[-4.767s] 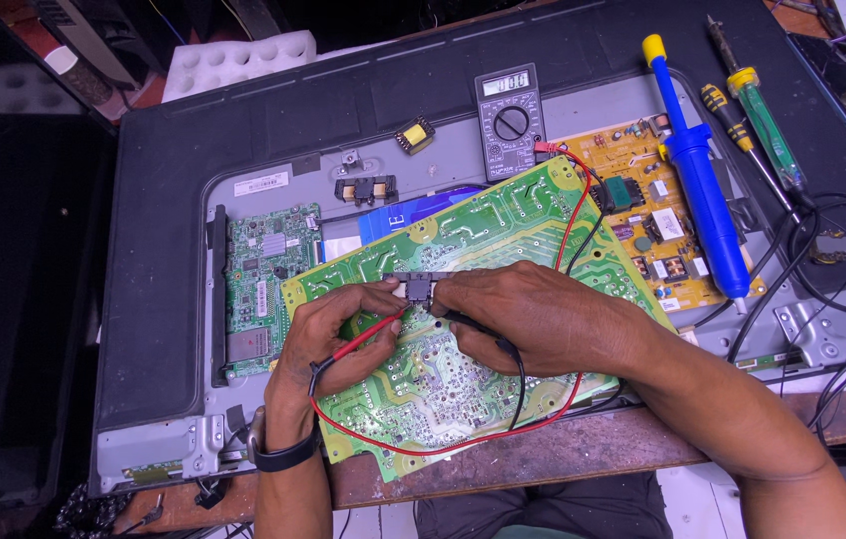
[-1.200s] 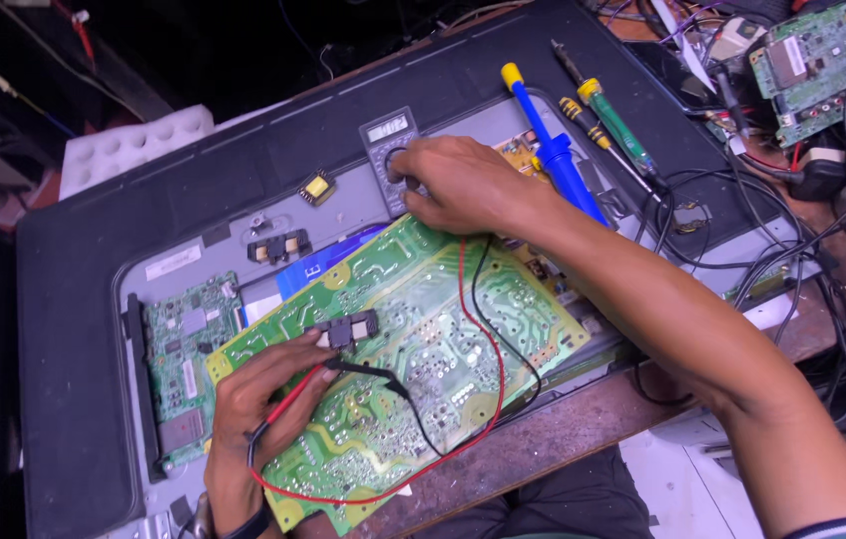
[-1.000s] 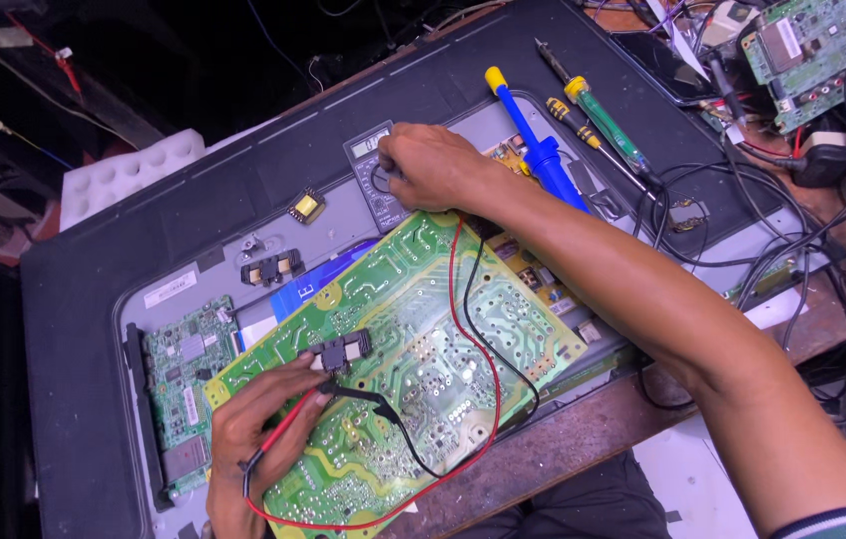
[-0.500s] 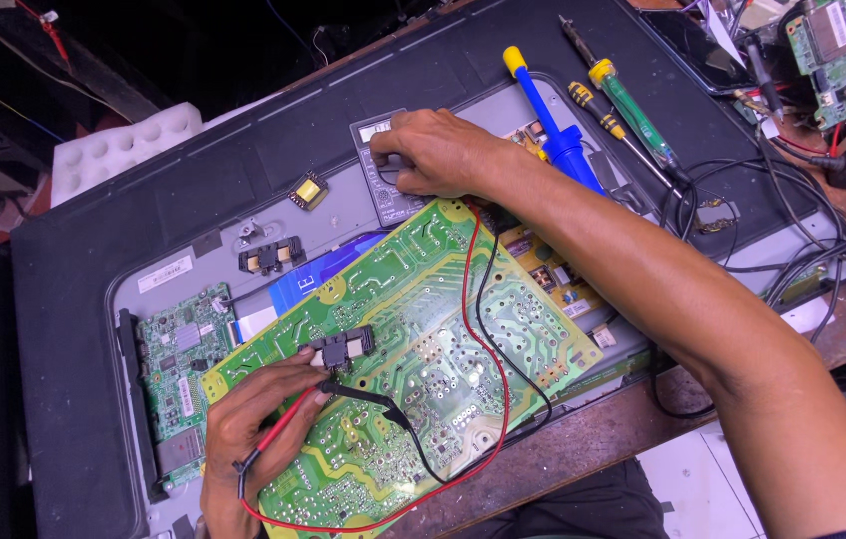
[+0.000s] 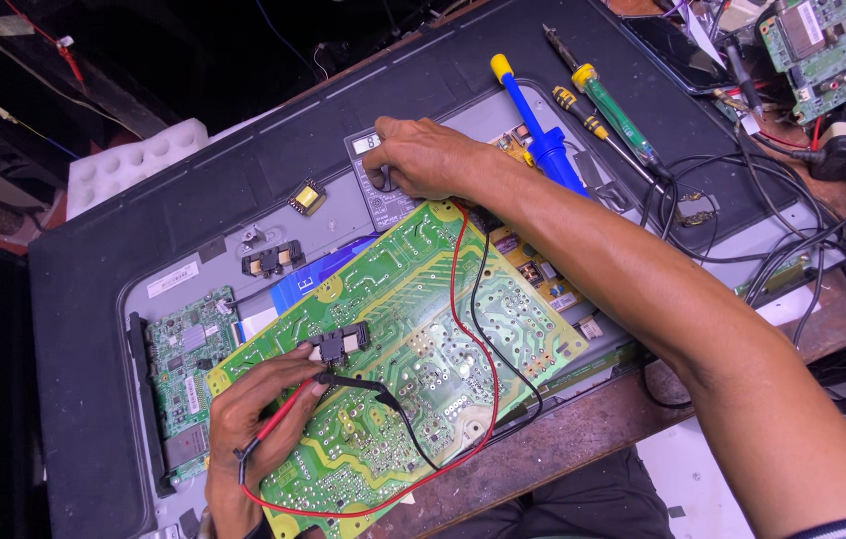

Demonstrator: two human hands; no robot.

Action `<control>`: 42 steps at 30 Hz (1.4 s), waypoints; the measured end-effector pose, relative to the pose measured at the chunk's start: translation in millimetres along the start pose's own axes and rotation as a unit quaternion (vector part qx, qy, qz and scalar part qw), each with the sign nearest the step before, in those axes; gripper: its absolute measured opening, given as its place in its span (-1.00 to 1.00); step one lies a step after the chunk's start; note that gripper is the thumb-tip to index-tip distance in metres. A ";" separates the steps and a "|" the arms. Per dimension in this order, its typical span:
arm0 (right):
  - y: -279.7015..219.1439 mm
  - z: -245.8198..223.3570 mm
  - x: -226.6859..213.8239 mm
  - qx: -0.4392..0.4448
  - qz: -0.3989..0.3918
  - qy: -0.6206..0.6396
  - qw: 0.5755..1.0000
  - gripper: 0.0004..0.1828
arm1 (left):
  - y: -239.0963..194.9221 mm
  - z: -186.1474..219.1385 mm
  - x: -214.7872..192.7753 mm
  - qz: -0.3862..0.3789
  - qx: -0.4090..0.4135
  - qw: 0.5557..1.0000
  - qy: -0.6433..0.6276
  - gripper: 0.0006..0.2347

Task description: The person uses a multimeter to test electrical components on a circuit board. They place probes on various points of the board and a separate component, observing the multimeter's readings throughout the process.

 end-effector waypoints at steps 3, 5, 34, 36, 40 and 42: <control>0.5 -3.2 -0.4 -0.002 -0.001 -0.008 1.000 -0.67 | 0.9 1.2 -0.6 0.000 -0.004 1.000 -0.001 -0.87; 2.0 -6.3 2.2 -0.001 -0.009 -0.012 1.000 -0.74 | 1.0 1.9 -0.8 0.001 -0.007 1.000 -0.008 -0.87; -128.3 -201.1 -17.8 -0.203 0.008 0.138 0.969 -0.68 | 12.4 11.7 -11.2 0.023 -0.029 0.996 -0.083 -0.90; -129.7 -199.1 -23.9 -0.206 0.050 0.154 0.965 -0.67 | 12.3 8.2 -9.9 0.015 -0.044 0.995 -0.083 -0.84; -131.1 -191.2 -22.6 -0.145 0.061 0.134 0.978 -0.51 | 9.2 8.7 -9.7 0.020 -0.055 0.995 -0.083 -0.75; -133.9 -184.1 -23.6 -0.140 0.156 0.140 0.968 -0.59 | 9.1 9.4 -11.3 0.028 -0.051 0.995 -0.085 -0.81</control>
Point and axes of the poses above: each hand's wrist, its own y-axis towards the middle knuckle, its own x-axis out of the palm, z = x × y, the point moved 4 cm from there along y, towards the middle knuckle, and after that the axes turned 11 degrees about z, right-handed, at the moved point
